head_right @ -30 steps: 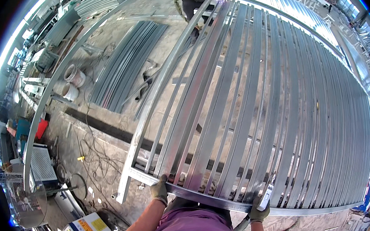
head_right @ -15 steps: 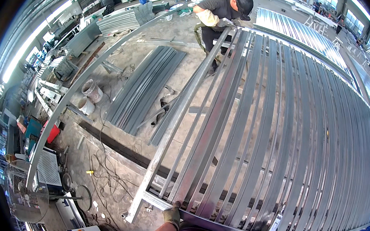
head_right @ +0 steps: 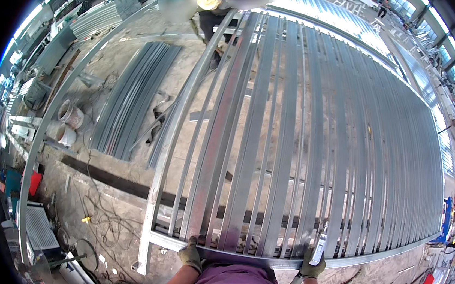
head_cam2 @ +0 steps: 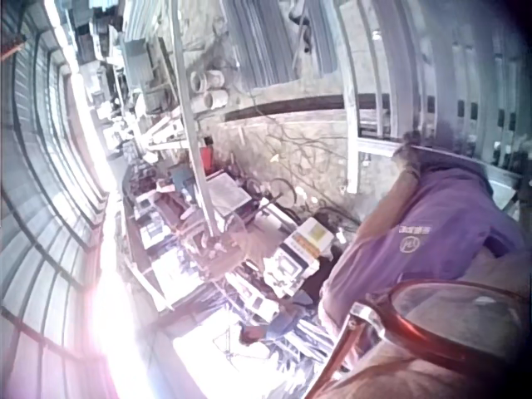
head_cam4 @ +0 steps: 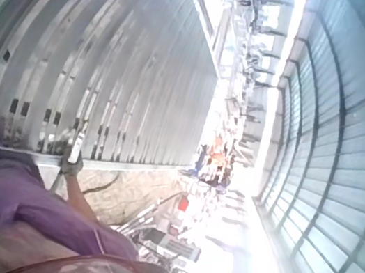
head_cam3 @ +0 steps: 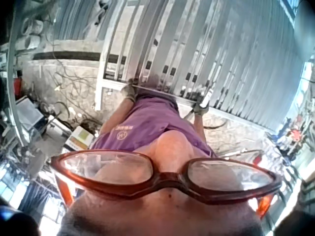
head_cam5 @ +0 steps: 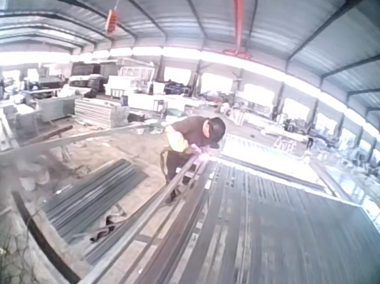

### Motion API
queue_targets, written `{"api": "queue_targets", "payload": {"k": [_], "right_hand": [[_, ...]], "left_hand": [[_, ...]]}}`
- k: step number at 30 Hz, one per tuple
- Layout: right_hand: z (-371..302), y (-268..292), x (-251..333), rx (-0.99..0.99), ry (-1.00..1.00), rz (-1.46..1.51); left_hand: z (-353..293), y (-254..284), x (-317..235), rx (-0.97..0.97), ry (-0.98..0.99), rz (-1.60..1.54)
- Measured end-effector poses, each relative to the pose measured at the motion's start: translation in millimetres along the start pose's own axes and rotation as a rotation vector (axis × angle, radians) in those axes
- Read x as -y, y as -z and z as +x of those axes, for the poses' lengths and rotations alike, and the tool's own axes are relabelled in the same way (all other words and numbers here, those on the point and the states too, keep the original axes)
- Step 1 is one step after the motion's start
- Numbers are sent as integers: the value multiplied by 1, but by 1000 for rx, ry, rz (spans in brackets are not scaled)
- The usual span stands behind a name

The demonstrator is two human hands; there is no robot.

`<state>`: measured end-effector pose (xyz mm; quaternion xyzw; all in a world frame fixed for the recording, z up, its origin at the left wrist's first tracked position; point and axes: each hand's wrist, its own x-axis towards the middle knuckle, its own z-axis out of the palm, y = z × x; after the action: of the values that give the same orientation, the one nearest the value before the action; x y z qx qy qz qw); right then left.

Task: The person welds a large metal frame structure using a handheld welding torch. They repeatedly position the torch at various joints, activate the arc to weld, and move along the frame to complete multiple welds.

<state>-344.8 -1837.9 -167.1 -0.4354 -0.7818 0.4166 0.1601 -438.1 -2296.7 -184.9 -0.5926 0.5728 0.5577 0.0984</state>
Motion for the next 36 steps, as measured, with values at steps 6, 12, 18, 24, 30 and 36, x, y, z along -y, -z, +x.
{"api": "queue_targets", "payload": {"k": [6,12,18,24,30,36], "right_hand": [[-6,-5,14,6,116,-74],[-2,-1,-5,22,1,-33],[-1,8,23,78,25,-146],[-1,7,21,15,49,-49],[-10,-5,31,-15,62,-32],[8,-3,-19,31,127,-1]], "left_hand": [[6,3,1,-120,71,-16],[11,0,8,-162,-82,-19],[-18,-8,-14,-59,-79,-138],[-12,-5,-14,-87,-44,41],[15,-3,9,-155,-1,26],[15,-5,14,58,27,-308]]}}
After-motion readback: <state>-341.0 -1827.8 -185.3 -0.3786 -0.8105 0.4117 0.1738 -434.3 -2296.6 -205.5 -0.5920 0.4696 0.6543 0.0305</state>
